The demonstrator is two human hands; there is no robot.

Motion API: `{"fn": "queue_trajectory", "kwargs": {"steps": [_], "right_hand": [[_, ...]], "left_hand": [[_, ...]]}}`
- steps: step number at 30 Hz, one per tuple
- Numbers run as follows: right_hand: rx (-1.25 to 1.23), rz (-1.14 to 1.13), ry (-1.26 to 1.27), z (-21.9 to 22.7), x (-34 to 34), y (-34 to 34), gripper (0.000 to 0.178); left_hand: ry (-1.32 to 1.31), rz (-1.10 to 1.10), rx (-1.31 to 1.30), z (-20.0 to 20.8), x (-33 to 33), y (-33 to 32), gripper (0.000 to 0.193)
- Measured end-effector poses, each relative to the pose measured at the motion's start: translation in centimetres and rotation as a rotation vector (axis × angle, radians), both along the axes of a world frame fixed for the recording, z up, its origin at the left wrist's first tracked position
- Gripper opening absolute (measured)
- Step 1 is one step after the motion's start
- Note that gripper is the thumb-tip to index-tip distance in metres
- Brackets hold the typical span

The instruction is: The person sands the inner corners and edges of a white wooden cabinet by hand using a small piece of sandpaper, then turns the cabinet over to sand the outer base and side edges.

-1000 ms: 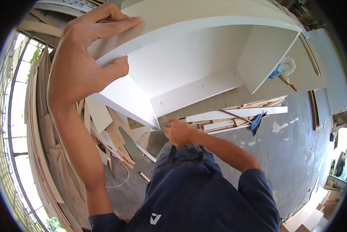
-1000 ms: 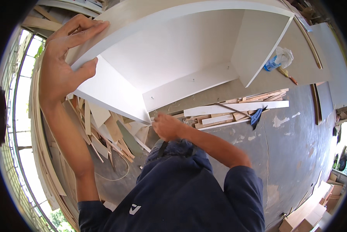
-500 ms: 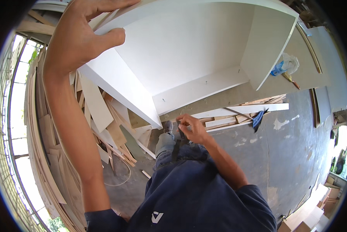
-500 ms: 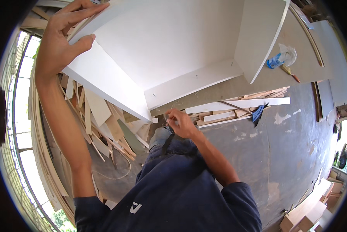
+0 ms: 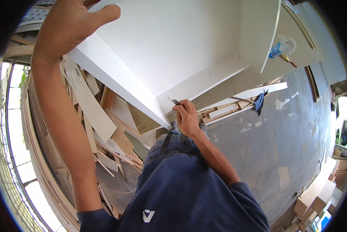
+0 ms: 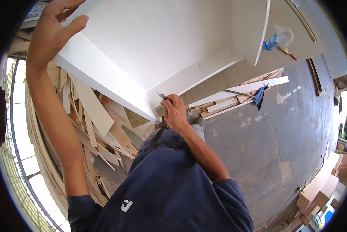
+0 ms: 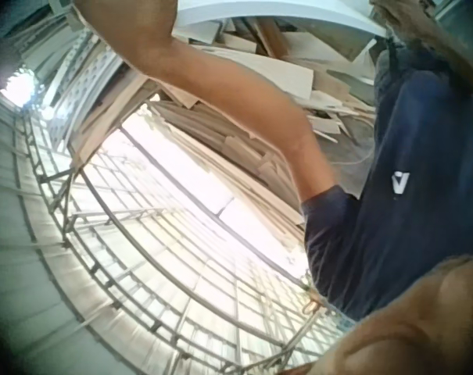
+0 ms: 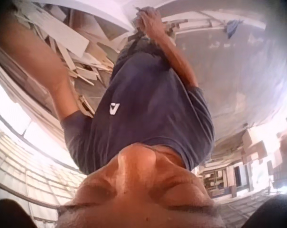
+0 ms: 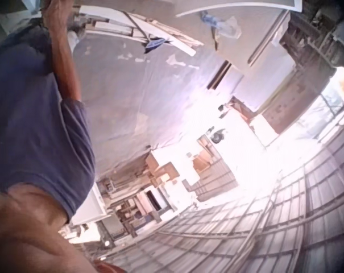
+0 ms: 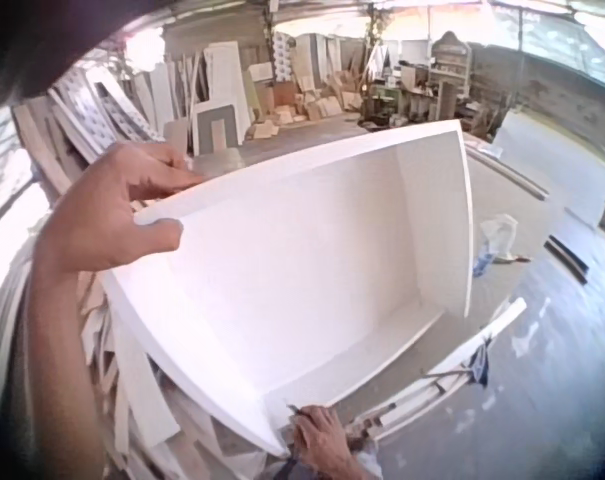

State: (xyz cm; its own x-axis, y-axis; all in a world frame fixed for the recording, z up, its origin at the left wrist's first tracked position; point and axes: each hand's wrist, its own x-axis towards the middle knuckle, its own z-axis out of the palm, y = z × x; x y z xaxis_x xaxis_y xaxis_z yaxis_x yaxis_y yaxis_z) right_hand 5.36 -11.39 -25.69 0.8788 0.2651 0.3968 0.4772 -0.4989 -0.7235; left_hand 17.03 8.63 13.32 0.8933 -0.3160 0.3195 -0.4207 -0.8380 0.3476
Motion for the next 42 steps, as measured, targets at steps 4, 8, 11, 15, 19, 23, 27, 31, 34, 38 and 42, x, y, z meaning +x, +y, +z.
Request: {"fn": "queue_trajectory", "kwargs": {"steps": [4,8,11,15,19,23,27,31,34,38,42], "right_hand": [[-0.007,0.089,-0.020,0.2,0.4,0.8,0.023],[-0.059,0.035,-0.009,-0.4,0.8,1.4,0.025],[-0.126,-0.034,0.007,-0.1,0.1,2.3,0.021],[-0.157,-0.051,-0.012,0.3,0.0,2.2,0.020],[-0.214,0.050,-0.022,0.8,0.6,1.5,0.017],[-0.196,0.146,-0.053,0.9,0.9,1.3,0.012],[-0.123,0.050,-0.069,0.0,0.9,-0.8,0.011],[-0.050,-0.079,-0.007,0.2,0.4,-1.4,0.014],[-0.053,0.001,-0.003,0.0,0.2,0.2,0.019],[-0.168,-0.016,0.078,0.6,0.1,0.8,0.024],[-0.014,-0.116,0.215,0.3,-0.1,1.3,0.022]], "left_hand": [[0.097,-0.110,-0.060,-1.7,5.0,8.0,0.046],[-0.133,-0.069,0.051,-0.9,-0.5,-0.5,0.045],[-0.123,0.017,0.133,-1.0,-0.5,-0.7,0.045],[-0.126,0.008,0.111,-1.2,-0.4,-0.4,0.046],[-0.088,0.007,0.170,-0.9,-0.1,-0.1,0.047],[0.010,-0.184,0.129,-1.5,3.2,5.1,0.053],[0.003,-0.220,0.133,-1.8,3.3,5.1,0.052],[0.010,-0.182,0.128,-1.8,3.4,5.2,0.054],[0.014,-0.144,0.087,-2.1,3.4,5.5,0.054],[0.039,-0.153,0.106,-1.9,3.3,5.3,0.055],[0.048,-0.157,0.100,-1.9,3.5,5.7,0.054]]}}
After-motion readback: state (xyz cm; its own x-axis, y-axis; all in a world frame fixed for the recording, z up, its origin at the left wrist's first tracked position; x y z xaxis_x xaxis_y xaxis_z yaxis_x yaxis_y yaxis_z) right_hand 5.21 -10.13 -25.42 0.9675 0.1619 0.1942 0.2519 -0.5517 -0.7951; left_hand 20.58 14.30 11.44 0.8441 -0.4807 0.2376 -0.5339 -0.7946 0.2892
